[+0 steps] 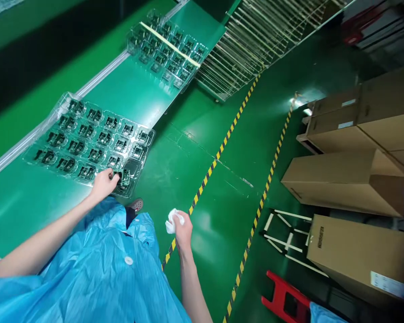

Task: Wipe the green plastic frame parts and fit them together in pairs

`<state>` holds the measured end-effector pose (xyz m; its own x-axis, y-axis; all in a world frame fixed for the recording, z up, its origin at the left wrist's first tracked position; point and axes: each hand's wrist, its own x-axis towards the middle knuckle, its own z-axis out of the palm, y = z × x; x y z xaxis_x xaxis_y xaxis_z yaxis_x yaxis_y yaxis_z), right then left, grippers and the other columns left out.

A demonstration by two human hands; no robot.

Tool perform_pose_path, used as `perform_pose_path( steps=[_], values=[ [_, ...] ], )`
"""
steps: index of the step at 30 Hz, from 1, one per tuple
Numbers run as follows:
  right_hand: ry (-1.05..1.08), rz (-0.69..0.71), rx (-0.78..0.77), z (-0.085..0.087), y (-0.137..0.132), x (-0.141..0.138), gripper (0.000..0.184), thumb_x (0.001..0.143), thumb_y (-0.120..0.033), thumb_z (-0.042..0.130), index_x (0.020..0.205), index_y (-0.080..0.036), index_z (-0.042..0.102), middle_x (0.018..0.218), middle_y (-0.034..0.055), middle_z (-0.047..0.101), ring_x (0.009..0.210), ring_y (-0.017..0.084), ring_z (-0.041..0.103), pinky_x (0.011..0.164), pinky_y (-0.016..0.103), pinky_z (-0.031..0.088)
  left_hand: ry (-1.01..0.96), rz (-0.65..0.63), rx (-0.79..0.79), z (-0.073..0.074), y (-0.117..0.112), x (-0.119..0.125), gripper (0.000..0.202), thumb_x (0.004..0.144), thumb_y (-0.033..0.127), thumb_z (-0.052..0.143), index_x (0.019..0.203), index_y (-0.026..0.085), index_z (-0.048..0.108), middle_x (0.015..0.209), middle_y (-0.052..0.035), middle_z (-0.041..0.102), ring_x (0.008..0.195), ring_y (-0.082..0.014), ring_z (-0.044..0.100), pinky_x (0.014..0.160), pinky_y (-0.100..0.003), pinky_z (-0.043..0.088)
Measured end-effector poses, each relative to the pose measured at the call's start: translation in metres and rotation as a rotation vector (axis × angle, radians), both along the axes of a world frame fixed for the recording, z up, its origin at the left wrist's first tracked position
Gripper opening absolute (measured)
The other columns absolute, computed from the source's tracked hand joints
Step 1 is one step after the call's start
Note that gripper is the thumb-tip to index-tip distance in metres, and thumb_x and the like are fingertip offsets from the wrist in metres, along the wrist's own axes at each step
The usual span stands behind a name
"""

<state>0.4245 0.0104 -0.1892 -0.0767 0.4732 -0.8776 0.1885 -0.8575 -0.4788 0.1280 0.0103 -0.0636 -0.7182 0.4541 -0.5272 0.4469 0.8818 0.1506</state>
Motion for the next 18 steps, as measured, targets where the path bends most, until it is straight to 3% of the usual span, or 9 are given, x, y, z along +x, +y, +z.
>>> perform_pose_path(
  steps=[4,6,8,11,13,16,18],
  values=[
    [-0.017,0.027,-0.017,-0.004,-0.027,0.022,0.026,0.089,-0.035,0.067,0.099,-0.012,0.059,0.078,-0.0005,0.062,0.062,0.010,0.059,0.060,0.024,0.052,-0.044,-0.064,-0.100,-0.050,0.033,-0.007,0.021,0.089,0.031,0.063,0.078,0.013,0.058,0.078,-0.0017,0.060,0.081,-0.0171,0.060,0.084,-0.038,0.050],
    [-0.014,0.058,0.009,-0.008,-0.035,0.024,0.030,0.087,-0.040,0.068,0.098,-0.012,0.060,0.078,0.0005,0.063,0.065,0.011,0.060,0.063,0.027,0.053,-0.067,-0.072,-0.108,-0.063,0.036,-0.007,0.018,0.089,0.030,0.065,0.086,0.012,0.062,0.092,-0.0055,0.064,0.093,-0.0199,0.062,0.091,-0.043,0.050],
    [-0.003,0.099,0.055,-0.013,-0.037,0.020,0.034,0.086,-0.046,0.068,0.096,-0.014,0.062,0.081,0.0025,0.065,0.070,0.013,0.062,0.067,0.029,0.054,-0.089,-0.068,-0.067,-0.066,0.027,-0.008,0.019,0.089,0.029,0.064,0.096,0.012,0.064,0.105,-0.0084,0.065,0.104,-0.0222,0.061,0.097,-0.046,0.048],
    [0.070,0.189,0.145,-0.013,-0.026,-0.005,0.038,0.086,-0.053,0.065,0.094,-0.016,0.063,0.088,0.0058,0.067,0.079,0.017,0.064,0.076,0.034,0.055,-0.128,-0.023,0.051,-0.054,-0.006,-0.008,0.026,0.092,0.034,0.060,0.106,0.012,0.063,0.117,-0.0115,0.063,0.112,-0.0234,0.059,0.104,-0.048,0.045],
    [0.197,0.281,0.214,-0.002,-0.017,-0.041,0.038,0.091,-0.053,0.057,0.102,-0.017,0.064,0.097,0.0090,0.069,0.087,0.019,0.066,0.082,0.037,0.056,-0.162,0.058,0.123,-0.039,-0.035,-0.006,0.034,0.092,0.043,0.057,0.105,0.012,0.063,0.114,-0.0132,0.064,0.109,-0.0235,0.061,0.102,-0.047,0.047],
    [0.538,0.505,0.311,0.034,-0.015,-0.113,0.043,0.091,-0.046,0.052,0.124,-0.019,0.061,0.116,0.0102,0.069,0.099,0.021,0.068,0.088,0.036,0.057,-0.239,0.252,0.194,-0.013,-0.082,-0.005,0.055,0.085,0.062,0.050,0.103,0.013,0.063,0.103,-0.0141,0.070,0.095,-0.0240,0.068,0.085,-0.040,0.056],
    [0.759,0.687,0.375,0.062,-0.024,-0.157,0.059,0.079,-0.042,0.067,0.134,-0.022,0.058,0.128,0.0071,0.065,0.111,0.024,0.065,0.097,0.036,0.054,-0.241,0.401,0.218,0.005,-0.116,-0.009,0.065,0.081,0.069,0.041,0.108,0.014,0.063,0.102,-0.0134,0.072,0.090,-0.0253,0.070,0.074,-0.037,0.058]
  ],
)
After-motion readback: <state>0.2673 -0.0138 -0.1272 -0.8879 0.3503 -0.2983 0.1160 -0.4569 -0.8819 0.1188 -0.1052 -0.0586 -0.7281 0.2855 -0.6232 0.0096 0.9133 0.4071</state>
